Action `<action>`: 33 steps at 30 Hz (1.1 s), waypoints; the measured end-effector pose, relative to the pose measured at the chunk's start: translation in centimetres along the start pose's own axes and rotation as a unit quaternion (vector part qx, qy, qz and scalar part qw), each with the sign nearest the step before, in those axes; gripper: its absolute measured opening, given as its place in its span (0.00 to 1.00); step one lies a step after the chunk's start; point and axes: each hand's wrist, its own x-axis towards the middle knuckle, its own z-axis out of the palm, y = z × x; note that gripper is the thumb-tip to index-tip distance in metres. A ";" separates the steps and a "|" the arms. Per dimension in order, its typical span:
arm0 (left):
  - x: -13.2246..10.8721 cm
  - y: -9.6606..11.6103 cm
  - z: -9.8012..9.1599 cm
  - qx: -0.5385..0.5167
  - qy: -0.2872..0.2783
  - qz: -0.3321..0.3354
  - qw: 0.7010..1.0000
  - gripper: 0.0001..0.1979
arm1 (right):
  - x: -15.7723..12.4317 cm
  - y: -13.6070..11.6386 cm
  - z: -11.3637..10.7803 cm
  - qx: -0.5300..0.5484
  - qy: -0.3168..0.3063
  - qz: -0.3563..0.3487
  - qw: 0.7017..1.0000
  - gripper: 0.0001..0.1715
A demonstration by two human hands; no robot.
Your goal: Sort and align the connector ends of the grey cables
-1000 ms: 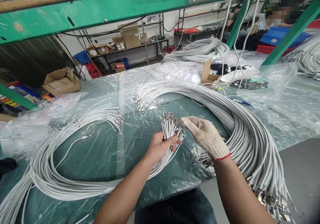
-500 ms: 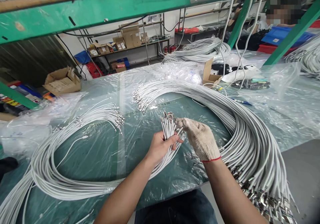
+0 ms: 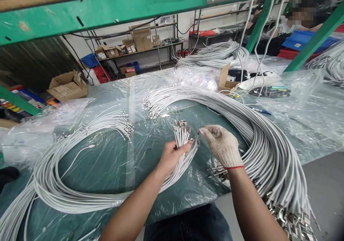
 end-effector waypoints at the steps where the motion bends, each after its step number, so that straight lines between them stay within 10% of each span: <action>1: 0.0 0.1 0.0 -0.006 -0.007 -0.012 1.000 0.16 | 0.0 0.1 -0.2 -0.028 0.006 -0.009 1.000 0.21; 11: -0.3 0.8 -0.1 -0.027 -0.147 -0.075 0.986 0.21 | -0.8 -2.5 -1.1 0.254 -0.313 -0.042 0.914 0.24; 33: -0.3 1.1 0.1 -0.004 -0.103 -0.036 0.994 0.19 | -0.6 -2.1 -1.5 0.215 -0.243 -0.001 0.946 0.24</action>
